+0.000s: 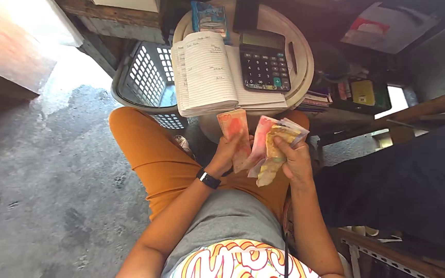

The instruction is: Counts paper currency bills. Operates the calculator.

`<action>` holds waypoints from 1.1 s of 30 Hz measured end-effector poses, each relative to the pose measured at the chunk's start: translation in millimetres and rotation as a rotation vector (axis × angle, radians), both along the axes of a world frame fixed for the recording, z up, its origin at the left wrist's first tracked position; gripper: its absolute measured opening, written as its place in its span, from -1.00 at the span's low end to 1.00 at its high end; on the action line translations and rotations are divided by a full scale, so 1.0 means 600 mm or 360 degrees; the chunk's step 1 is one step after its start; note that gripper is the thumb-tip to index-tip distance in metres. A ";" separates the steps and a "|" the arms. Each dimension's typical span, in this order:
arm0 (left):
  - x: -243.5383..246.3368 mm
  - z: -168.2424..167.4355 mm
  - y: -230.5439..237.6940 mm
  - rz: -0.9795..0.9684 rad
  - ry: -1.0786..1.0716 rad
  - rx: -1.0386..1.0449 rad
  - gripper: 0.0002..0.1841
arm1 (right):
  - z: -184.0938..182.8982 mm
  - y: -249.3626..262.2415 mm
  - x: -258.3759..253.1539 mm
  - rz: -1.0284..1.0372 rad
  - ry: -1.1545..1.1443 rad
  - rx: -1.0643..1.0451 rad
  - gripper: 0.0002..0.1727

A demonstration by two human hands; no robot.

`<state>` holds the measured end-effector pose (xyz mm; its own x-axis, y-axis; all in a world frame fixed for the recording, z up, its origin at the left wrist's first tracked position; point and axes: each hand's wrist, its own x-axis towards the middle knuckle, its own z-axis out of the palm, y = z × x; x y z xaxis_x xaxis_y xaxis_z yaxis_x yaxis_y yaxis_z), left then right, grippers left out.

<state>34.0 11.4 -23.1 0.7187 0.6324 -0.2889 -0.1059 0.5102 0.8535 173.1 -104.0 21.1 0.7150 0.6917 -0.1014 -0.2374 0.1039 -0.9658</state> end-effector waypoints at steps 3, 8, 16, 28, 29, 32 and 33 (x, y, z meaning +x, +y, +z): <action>0.010 0.004 -0.005 0.0050 0.0013 0.0077 -0.91 | 0.004 0.016 -0.013 0.0073 0.0020 -0.0088 -0.78; 0.013 0.009 -0.008 0.0051 -0.0033 0.0077 -0.79 | -0.004 0.034 -0.022 0.0054 0.0082 -0.0190 -0.82; -0.001 0.004 0.003 0.0027 0.0069 0.0067 -0.57 | 0.001 -0.002 0.001 0.0097 -0.0092 0.0020 -0.70; 0.015 0.008 -0.010 0.0076 0.0032 0.0049 -0.75 | -0.014 0.032 -0.020 0.0073 0.0140 -0.0098 -0.72; 0.013 0.007 -0.008 0.0085 0.0030 0.0039 -0.80 | -0.017 0.027 -0.014 0.0070 0.0116 -0.0043 -0.69; 0.001 0.007 0.002 0.0047 0.0067 0.0041 -0.51 | -0.007 0.007 0.002 0.0099 -0.0024 0.0005 -0.72; -0.003 0.007 0.002 0.0053 0.0063 0.0026 -0.52 | -0.001 0.005 0.001 0.0109 -0.0059 -0.0012 -0.75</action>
